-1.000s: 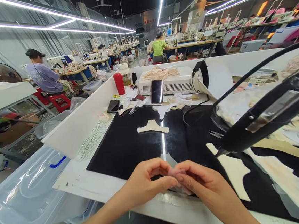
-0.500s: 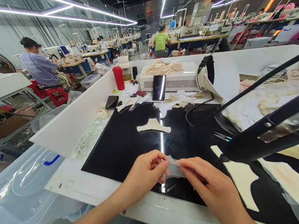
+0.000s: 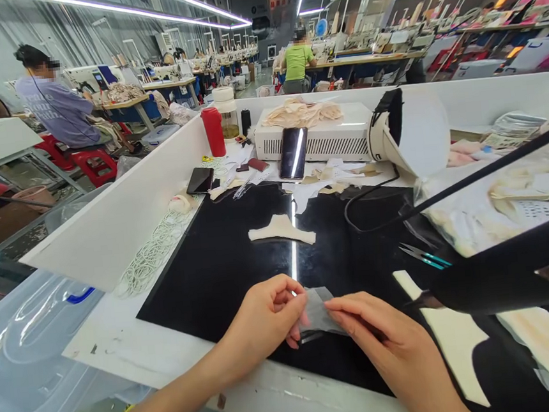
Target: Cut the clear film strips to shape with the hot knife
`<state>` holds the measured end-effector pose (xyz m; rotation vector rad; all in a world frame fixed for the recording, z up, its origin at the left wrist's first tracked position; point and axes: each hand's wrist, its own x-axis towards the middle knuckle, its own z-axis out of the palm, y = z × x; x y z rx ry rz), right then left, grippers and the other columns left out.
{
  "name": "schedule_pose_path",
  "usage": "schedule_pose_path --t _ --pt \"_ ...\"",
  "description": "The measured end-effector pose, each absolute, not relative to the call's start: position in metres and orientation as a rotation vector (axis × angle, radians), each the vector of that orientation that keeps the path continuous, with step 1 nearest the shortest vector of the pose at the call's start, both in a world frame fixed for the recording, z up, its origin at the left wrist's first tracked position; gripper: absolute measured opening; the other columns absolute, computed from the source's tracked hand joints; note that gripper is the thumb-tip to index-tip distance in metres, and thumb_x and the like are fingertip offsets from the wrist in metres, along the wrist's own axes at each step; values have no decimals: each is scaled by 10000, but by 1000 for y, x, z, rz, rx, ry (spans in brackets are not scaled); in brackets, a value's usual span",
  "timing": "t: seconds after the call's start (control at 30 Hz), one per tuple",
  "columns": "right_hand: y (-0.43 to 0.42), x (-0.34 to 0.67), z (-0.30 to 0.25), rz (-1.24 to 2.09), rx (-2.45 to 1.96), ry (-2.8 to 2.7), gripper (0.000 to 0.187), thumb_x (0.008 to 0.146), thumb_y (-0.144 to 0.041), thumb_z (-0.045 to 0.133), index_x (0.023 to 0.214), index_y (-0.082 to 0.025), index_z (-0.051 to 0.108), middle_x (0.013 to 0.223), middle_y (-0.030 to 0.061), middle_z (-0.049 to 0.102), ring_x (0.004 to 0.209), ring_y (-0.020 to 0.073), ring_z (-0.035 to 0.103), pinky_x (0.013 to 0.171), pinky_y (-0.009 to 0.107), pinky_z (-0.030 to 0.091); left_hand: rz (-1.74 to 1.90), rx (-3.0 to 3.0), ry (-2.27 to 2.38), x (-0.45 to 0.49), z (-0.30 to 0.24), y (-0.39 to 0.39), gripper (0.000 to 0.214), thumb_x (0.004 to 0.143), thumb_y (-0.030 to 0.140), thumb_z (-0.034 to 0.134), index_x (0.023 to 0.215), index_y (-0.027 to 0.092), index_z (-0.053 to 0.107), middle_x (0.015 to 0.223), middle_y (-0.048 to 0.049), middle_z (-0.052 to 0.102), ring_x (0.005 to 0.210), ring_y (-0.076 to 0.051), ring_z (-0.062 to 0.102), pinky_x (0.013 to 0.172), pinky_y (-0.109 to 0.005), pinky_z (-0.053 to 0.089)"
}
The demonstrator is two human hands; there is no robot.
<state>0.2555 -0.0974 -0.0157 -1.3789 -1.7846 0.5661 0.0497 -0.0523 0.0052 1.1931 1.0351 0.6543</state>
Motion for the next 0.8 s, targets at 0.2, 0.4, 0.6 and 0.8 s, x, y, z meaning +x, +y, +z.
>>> schedule_pose_path --t 0.2,0.4,0.6,0.8 --pt "-96 251 -19 142 -1301 -1976 222 1035 -230 527 1140 -237 722 950 38 761 801 172 709 732 287 600 616 1666 1231 48 9 -55 143 974 327 564 972 225 664 729 25 643 618 -132 591 597 -225 472" --pt "-96 247 -26 -77 -1328 -2169 280 1068 -206 438 1134 -166 707 896 63 733 708 174 640 637 303 538 695 2084 1253 47 -7 -56 82 984 242 584 908 229 612 712 30 592 573 -137 522 584 -255 360" --pt "-97 246 -28 -171 -1342 -2220 293 1065 -179 430 1080 -152 721 853 67 714 677 173 599 633 314 489 584 2371 1281 48 -11 -56 194 1027 223 519 838 210 560 742 4 583 619 -156 521 572 -284 286" --pt "-96 245 -26 -150 -1345 -2212 300 1071 -188 422 1099 -163 720 850 61 712 673 169 582 618 311 472 480 2589 1315 48 -8 -58 276 1060 228 461 813 196 579 730 -12 596 613 -156 531 549 -303 257"
